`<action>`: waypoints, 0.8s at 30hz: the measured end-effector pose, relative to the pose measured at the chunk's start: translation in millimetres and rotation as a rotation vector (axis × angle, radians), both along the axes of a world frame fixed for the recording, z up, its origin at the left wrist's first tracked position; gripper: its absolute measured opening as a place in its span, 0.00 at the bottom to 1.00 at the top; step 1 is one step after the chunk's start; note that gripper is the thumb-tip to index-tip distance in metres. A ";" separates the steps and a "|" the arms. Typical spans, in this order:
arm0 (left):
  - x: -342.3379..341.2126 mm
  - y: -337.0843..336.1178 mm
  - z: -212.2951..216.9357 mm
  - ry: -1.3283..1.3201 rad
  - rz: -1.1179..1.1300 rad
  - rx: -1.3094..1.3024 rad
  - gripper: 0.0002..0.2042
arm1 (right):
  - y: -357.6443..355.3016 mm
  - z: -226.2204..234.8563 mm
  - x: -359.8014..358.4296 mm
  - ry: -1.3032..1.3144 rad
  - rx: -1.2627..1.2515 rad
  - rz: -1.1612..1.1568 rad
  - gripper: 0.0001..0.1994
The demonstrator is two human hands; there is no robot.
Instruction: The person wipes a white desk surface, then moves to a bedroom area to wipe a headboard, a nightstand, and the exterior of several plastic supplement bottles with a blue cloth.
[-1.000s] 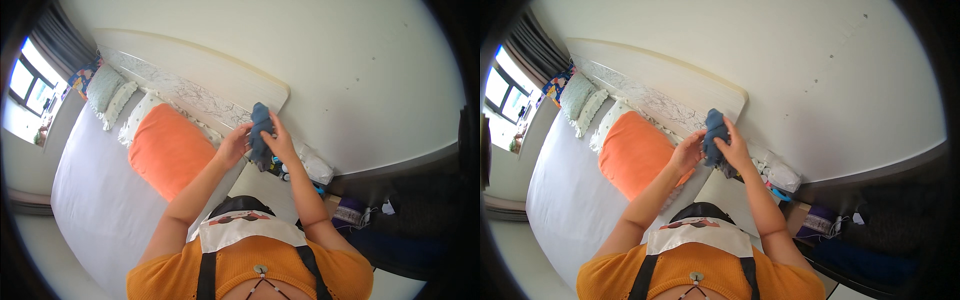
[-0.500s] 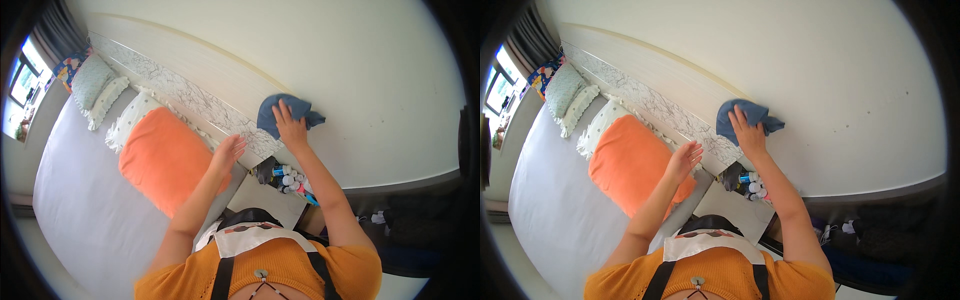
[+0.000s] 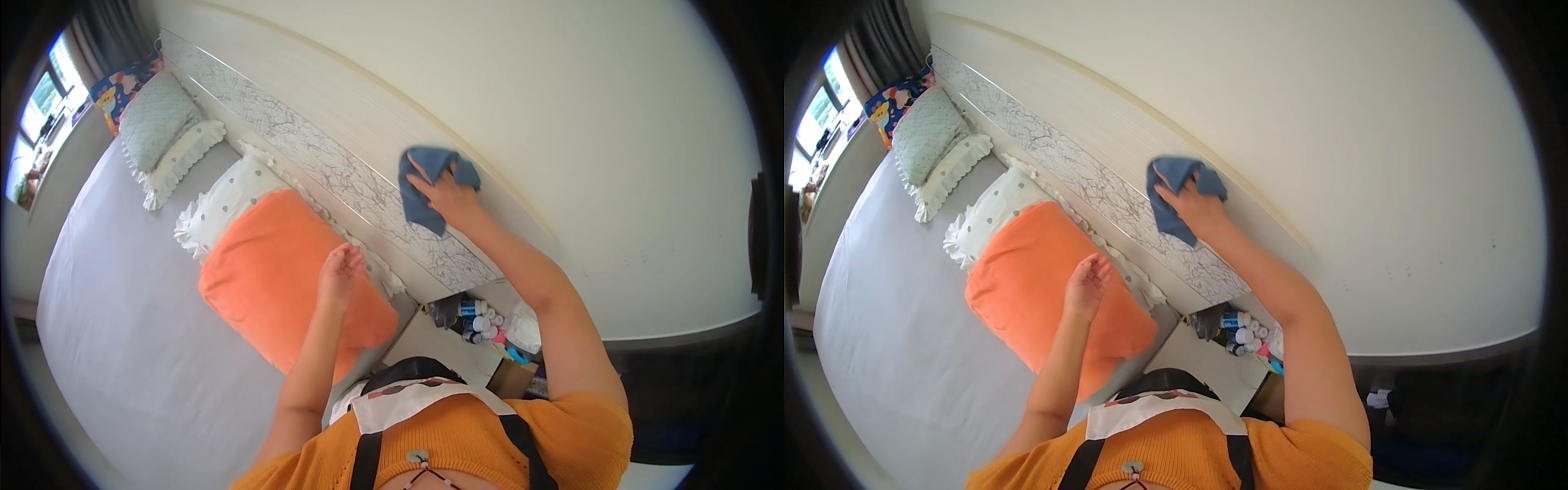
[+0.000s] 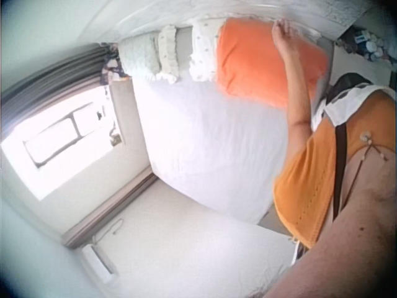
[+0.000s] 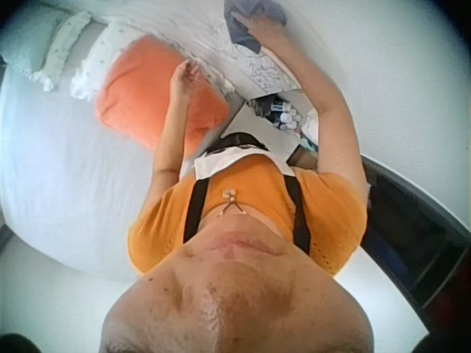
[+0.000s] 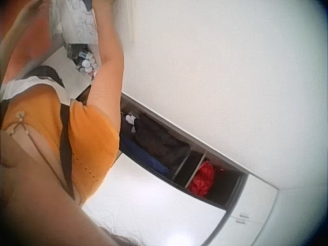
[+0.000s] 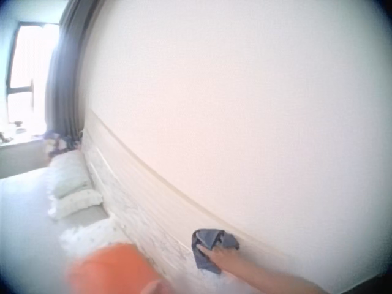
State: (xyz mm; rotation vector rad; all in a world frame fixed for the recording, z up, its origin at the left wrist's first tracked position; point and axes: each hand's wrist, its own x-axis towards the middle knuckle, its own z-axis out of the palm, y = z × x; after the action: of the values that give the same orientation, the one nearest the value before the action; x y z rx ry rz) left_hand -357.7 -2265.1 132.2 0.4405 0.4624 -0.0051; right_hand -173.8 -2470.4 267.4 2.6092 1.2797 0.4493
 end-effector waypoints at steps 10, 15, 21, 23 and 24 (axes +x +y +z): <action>4.6 75.2 -31.2 0.198 0.380 0.178 0.09 | 121.8 -41.6 63.6 -0.092 -0.336 0.137 0.23; 13.4 60.1 -55.2 0.257 0.245 0.081 0.08 | 0.2 -74.2 0.5 0.166 -0.892 0.209 0.22; 52.3 97.9 -54.0 0.203 0.333 0.130 0.08 | 168.9 -5.0 101.4 0.064 -0.243 -0.015 0.29; 58.3 111.6 -57.1 0.174 0.375 0.160 0.08 | 232.8 28.9 142.5 -0.135 -0.126 0.146 0.31; 59.6 117.1 -59.2 0.164 0.397 0.179 0.08 | 257.2 33.8 153.3 -0.228 -0.114 0.131 0.30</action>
State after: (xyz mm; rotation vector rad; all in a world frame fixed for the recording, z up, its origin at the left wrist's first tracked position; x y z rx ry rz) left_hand -298.1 -2148.0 73.0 0.5194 0.7096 0.3881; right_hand -20.5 -2213.1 301.2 2.3132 1.3600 0.6543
